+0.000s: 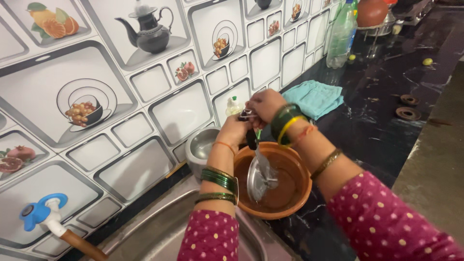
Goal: The person scrubs the inside of an aluminum pressure cooker pot at the sink, then rinses it under the tap. They place the pot aside, then scrub the cooker lid and its metal weight with a scrubber over a clay basin, rinsing the parts in water.
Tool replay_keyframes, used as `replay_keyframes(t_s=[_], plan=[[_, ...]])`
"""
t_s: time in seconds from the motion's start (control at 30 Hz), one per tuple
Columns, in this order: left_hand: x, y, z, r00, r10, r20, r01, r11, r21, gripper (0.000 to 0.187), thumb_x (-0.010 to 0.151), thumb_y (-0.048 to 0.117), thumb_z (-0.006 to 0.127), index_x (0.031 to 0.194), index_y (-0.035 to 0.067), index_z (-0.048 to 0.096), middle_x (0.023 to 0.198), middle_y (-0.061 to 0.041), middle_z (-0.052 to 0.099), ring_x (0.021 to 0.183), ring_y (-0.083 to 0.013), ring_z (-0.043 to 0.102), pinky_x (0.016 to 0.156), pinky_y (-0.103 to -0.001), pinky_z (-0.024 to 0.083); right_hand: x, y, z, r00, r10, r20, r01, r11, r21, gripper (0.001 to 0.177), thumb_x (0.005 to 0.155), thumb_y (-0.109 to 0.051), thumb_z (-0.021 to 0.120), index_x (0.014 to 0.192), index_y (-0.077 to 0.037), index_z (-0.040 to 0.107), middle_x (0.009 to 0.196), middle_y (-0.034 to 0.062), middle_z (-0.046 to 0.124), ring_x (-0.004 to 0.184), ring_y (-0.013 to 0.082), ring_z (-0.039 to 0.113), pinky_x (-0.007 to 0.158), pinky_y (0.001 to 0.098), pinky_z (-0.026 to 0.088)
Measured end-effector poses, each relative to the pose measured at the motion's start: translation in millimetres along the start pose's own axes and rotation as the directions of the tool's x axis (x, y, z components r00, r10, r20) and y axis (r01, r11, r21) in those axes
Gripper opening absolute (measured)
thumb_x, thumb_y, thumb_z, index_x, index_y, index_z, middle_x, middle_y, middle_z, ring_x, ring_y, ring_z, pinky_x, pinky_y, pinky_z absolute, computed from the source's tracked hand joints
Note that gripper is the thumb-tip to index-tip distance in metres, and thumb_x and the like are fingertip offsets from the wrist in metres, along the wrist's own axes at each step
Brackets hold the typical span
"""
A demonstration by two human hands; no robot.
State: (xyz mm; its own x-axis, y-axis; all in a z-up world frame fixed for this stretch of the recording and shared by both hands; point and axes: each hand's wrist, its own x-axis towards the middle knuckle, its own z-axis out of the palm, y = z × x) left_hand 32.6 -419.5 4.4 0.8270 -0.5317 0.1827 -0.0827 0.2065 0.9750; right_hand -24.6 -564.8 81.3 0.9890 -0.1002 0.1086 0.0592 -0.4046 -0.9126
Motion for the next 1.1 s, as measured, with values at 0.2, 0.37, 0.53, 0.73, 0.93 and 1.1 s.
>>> replay_keyframes(t_s=[0.2, 0.37, 0.53, 0.73, 0.93, 1.1], plan=[[-15, -4, 13, 0.96, 0.1, -0.263, -0.032, 0.967, 0.254, 0.009, 0.084, 0.002, 0.07, 0.091, 0.005, 0.065, 0.079, -0.005, 0.069, 0.071, -0.015, 0.067, 0.065, -0.03, 0.054, 15, 133, 35, 0.993, 0.107, -0.048, -0.029, 0.624, 0.781, 0.02, 0.101, -0.018, 0.059, 0.103, -0.002, 0.072, 0.073, 0.0041, 0.066, 0.059, 0.0143, 0.061, 0.055, 0.0277, 0.052], [-21, -13, 16, 0.963, 0.12, -0.242, -0.1, 0.991, 0.094, 0.01, 0.088, 0.008, 0.071, 0.093, 0.0, 0.068, 0.082, -0.006, 0.073, 0.074, -0.0145, 0.07, 0.07, -0.029, 0.056, -4, 238, 80, 0.792, 0.609, -0.052, -0.152, 0.279, 0.948, 0.009, 0.098, -0.014, 0.066, 0.092, -0.007, 0.065, 0.075, 0.0044, 0.067, 0.066, 0.018, 0.064, 0.066, 0.0311, 0.055], [-25, -22, -6, 0.929, 0.154, -0.338, -0.043, 0.948, 0.314, 0.014, 0.088, 0.008, 0.074, 0.097, -0.001, 0.072, 0.082, -0.009, 0.076, 0.072, -0.0161, 0.072, 0.068, -0.031, 0.056, -20, 300, 100, 0.701, 0.712, -0.027, -0.177, 0.21, 0.962, 0.013, 0.1, -0.015, 0.062, 0.093, -0.006, 0.065, 0.078, 0.0054, 0.066, 0.07, 0.0185, 0.064, 0.069, 0.0314, 0.057], [-30, -26, -24, 0.917, 0.176, -0.358, -0.122, 0.978, 0.168, 0.014, 0.088, 0.005, 0.069, 0.1, -0.002, 0.069, 0.081, -0.009, 0.075, 0.069, -0.0164, 0.071, 0.065, -0.031, 0.057, -28, 333, 106, 0.61, 0.789, -0.064, -0.124, 0.175, 0.977, 0.015, 0.103, -0.017, 0.058, 0.093, -0.006, 0.062, 0.081, 0.0065, 0.065, 0.073, 0.0193, 0.063, 0.072, 0.0314, 0.058], [-30, -32, -38, 0.918, 0.079, -0.388, -0.027, 0.99, 0.137, 0.014, 0.088, 0.006, 0.074, 0.098, -0.003, 0.07, 0.082, -0.008, 0.072, 0.069, -0.0173, 0.068, 0.063, -0.032, 0.055, 0, 265, 87, 0.866, 0.491, 0.098, -0.028, -0.148, 0.989, 0.018, 0.105, -0.018, 0.054, 0.093, -0.005, 0.058, 0.084, 0.0075, 0.063, 0.076, 0.0202, 0.063, 0.075, 0.0315, 0.06], [-8, -47, -38, 0.929, -0.189, -0.319, 0.196, 0.981, -0.01, 0.014, 0.091, 0.009, 0.07, 0.1, -0.001, 0.072, 0.084, -0.007, 0.069, 0.071, -0.0185, 0.064, 0.061, -0.034, 0.052, 42, 126, 43, 0.944, 0.196, 0.267, -0.271, -0.005, 0.962, 0.02, 0.106, -0.017, 0.051, 0.092, -0.004, 0.056, 0.086, 0.0089, 0.063, 0.08, 0.0226, 0.065, 0.078, 0.034, 0.062]])
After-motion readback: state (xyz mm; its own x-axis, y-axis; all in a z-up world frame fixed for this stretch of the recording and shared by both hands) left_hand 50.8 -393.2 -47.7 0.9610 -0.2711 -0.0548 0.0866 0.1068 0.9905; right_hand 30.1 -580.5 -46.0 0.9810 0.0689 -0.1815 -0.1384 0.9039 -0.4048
